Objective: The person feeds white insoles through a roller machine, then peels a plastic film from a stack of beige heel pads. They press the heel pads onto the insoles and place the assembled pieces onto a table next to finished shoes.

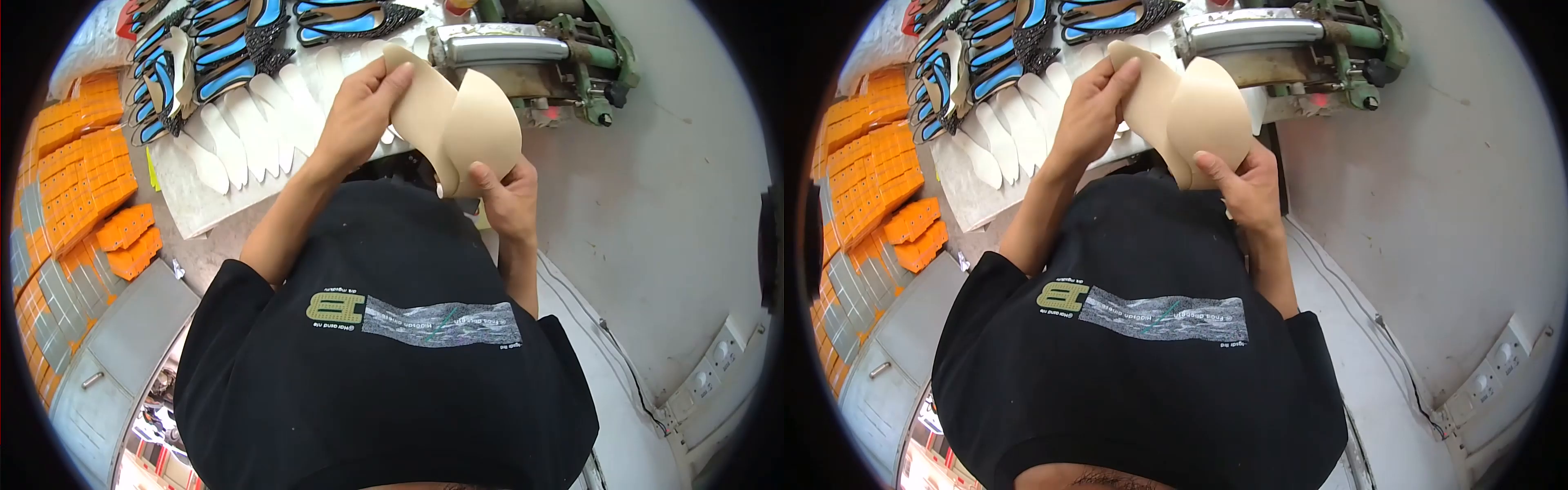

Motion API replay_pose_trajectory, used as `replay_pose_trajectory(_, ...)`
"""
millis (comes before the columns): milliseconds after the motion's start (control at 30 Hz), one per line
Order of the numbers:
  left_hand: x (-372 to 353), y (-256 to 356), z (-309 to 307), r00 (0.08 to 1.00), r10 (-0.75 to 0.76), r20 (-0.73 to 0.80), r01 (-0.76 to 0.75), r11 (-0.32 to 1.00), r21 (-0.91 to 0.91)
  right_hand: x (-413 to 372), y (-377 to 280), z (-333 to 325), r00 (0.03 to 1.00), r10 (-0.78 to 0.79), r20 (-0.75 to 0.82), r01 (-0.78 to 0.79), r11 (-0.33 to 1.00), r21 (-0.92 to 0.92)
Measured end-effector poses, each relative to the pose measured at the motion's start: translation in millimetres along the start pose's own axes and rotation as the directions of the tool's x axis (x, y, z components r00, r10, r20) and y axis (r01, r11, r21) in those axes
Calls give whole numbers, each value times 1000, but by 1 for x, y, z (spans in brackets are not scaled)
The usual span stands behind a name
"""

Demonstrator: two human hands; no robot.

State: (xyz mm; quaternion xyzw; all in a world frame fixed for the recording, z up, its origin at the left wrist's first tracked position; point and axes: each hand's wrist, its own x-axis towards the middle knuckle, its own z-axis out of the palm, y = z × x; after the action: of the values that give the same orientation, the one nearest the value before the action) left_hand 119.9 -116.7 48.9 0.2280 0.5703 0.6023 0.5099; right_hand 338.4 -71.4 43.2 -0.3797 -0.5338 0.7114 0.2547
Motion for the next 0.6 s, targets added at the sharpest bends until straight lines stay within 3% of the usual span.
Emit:
replay_pose_trajectory(33,0,3,7,1000,12,7,-12,1000,2,0,-4,-2,1000,-14,-3,14,1000,-1)
replay_pose_trajectory(167,6,14,39,894,378,239,-426,883,197,-6,-27,-6,945,-210,-251,160,966,-205)
replay_pose_trajectory(200,16,15,44,893,382,239,-431,879,203,-1,-26,-13,927,-235,-291,175,961,-216)
replay_pose_trajectory(333,76,20,60,610,743,276,-760,451,468,40,15,-55,877,-205,-434,118,969,-218)
replay_pose_trajectory(400,82,37,52,699,680,223,-682,540,493,41,29,-76,885,-185,-427,98,971,-218)
replay_pose_trajectory(433,88,40,43,700,679,220,-677,534,507,42,36,-86,894,-166,-415,76,972,-224)
replay_pose_trajectory(500,108,38,26,877,460,142,-430,618,658,33,49,-93,903,-104,-417,7,974,-228)
replay_pose_trajectory(567,160,15,14,959,208,192,-281,603,747,38,46,-89,897,-102,-430,3,974,-225)
replay_pose_trajectory(600,188,-4,11,961,205,188,-275,604,748,45,40,-85,894,-119,-431,16,972,-234)
